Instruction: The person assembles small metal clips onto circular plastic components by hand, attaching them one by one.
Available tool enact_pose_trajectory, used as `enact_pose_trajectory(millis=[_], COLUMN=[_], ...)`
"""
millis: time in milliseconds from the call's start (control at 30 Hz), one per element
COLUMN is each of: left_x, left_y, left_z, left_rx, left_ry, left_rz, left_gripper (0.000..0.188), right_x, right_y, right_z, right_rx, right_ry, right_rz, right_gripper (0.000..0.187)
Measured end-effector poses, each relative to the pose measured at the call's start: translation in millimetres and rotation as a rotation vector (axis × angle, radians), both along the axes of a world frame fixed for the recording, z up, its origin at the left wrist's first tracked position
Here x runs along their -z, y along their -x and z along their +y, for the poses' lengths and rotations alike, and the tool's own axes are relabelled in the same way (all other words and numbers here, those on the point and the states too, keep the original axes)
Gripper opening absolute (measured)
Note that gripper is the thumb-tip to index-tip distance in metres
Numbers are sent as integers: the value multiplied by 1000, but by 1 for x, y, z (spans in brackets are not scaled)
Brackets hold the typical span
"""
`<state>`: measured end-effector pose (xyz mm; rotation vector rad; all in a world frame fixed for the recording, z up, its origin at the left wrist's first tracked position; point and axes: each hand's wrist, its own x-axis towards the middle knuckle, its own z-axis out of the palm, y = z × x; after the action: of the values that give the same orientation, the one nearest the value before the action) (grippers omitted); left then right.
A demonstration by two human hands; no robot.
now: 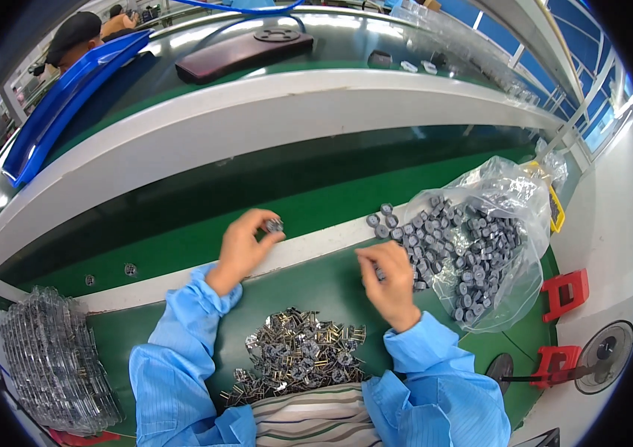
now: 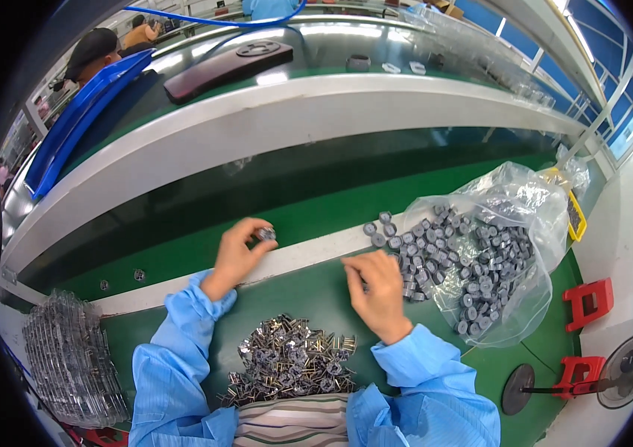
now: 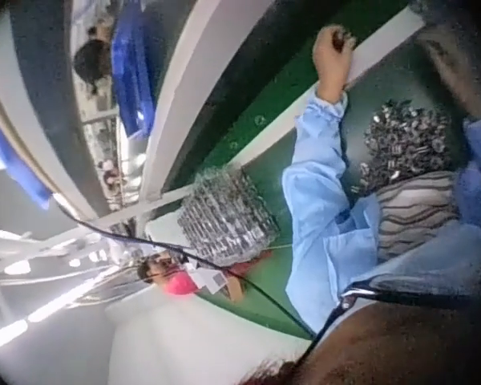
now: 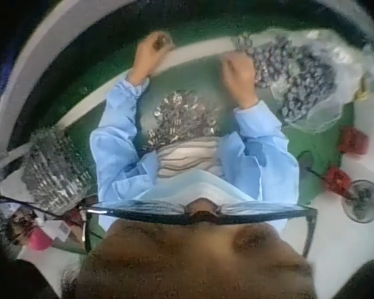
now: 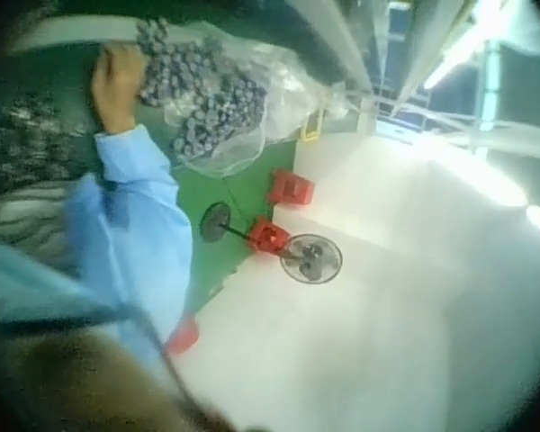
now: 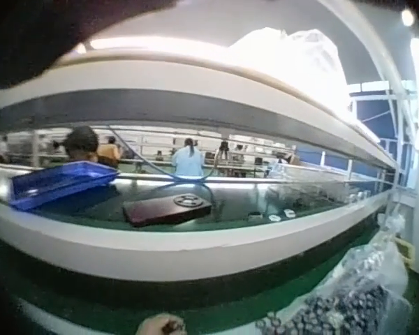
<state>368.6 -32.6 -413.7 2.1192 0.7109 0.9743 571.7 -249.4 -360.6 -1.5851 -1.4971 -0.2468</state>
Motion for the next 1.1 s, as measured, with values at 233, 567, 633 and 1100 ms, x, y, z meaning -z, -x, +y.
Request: enact_pose_trajectory(millis=[233, 567, 633, 1100], left_x=[28, -3, 0, 3], left_y=[32, -11, -11, -8], left_z=[45, -53, -59, -57], left_rx=[-266, 177, 375, 477], left_ry=[-176, -179, -144, 447], left_rz=[337, 87, 122, -16], left_gripper=[43, 72, 73, 61], right_x=[17, 39, 33, 35], right_y=[-17, -17, -2, 14], right_z=[27, 20, 15, 11], right_rx=[234, -207, -426, -300], right_ry=[118, 281, 302, 193], right_rz=[-314, -118, -2, -27], right_gripper=[28, 31, 33, 26])
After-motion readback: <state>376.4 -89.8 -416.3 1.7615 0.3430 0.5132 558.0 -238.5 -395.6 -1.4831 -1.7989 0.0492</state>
